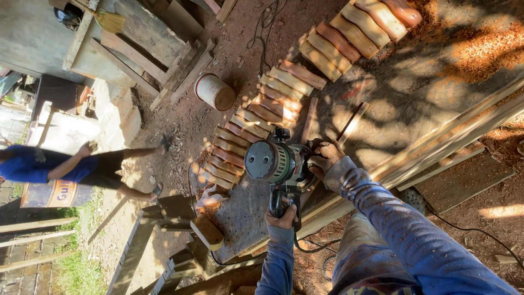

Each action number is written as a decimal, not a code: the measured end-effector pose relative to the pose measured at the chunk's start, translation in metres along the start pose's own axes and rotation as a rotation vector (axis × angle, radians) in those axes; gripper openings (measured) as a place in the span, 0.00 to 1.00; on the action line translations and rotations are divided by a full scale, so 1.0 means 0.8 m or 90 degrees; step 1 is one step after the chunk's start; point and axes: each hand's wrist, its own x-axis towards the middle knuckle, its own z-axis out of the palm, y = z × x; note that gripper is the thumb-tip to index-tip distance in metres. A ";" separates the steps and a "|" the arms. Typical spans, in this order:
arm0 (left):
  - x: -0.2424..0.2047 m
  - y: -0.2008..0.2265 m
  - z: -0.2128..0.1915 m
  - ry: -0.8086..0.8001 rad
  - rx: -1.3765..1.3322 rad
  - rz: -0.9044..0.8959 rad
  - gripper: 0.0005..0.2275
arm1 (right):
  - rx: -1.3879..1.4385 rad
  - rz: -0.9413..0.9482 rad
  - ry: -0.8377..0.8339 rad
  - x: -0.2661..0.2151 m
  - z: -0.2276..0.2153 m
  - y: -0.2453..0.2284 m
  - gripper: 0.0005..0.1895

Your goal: Using a hand-held power router to shape the edges of small wooden components on a workbench.

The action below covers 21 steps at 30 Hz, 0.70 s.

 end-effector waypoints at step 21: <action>-0.050 0.015 -0.007 -0.001 0.015 -0.029 0.07 | 0.017 -0.002 -0.090 -0.050 0.011 0.009 0.15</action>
